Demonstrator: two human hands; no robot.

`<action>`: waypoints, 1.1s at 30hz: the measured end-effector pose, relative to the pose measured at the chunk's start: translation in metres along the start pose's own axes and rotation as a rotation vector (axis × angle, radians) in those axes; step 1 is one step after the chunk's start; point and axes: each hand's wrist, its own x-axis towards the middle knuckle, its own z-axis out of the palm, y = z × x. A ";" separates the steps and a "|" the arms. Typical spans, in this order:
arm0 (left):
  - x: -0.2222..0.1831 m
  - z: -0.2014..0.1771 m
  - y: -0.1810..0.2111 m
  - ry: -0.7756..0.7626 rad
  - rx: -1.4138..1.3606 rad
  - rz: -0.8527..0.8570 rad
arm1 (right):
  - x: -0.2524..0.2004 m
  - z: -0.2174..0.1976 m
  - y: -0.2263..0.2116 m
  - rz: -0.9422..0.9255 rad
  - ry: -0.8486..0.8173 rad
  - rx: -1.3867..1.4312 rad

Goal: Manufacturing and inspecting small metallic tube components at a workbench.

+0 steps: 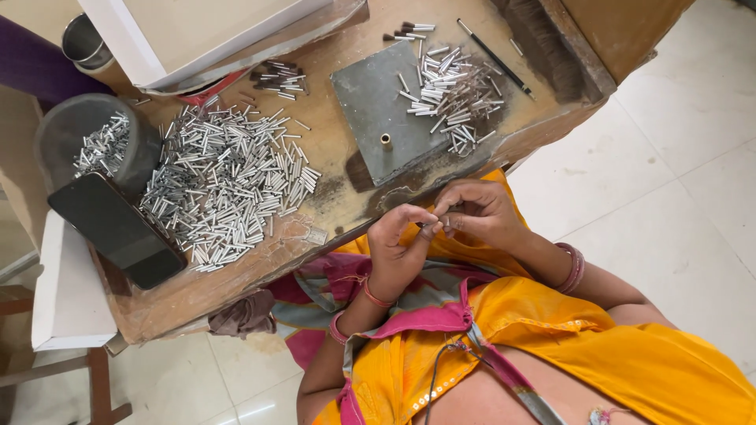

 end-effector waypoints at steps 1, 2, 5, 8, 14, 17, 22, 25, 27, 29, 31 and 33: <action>0.000 0.000 0.000 -0.002 0.002 0.000 | 0.001 -0.001 0.001 -0.001 0.001 0.002; 0.000 0.000 0.000 0.001 -0.003 -0.004 | 0.001 -0.001 0.002 0.003 -0.003 0.003; 0.001 0.001 0.000 0.006 0.002 -0.003 | 0.002 -0.003 0.005 -0.003 -0.006 0.017; 0.001 0.003 -0.001 0.023 0.029 0.002 | 0.003 -0.005 0.007 -0.009 -0.007 0.030; -0.002 0.008 -0.003 0.051 -0.022 -0.041 | 0.003 -0.004 0.007 -0.021 -0.001 0.017; -0.001 0.009 0.000 0.067 -0.044 -0.058 | 0.003 -0.002 0.005 -0.005 0.008 0.019; 0.005 0.009 0.017 0.119 -0.065 -0.182 | 0.001 0.001 -0.004 0.034 0.013 0.004; 0.004 0.007 0.018 0.099 -0.112 -0.143 | 0.003 0.005 -0.015 -0.044 0.006 0.038; 0.002 0.005 0.019 0.058 0.052 -0.042 | 0.003 0.009 -0.027 -0.101 0.009 0.049; 0.001 0.004 0.017 0.054 0.028 -0.034 | 0.002 0.012 -0.035 -0.096 0.015 0.006; 0.000 0.004 0.013 0.046 0.005 -0.019 | 0.001 0.015 -0.041 -0.098 0.021 -0.039; -0.003 0.006 0.009 0.063 -0.097 -0.081 | -0.001 0.018 -0.046 -0.064 0.037 -0.135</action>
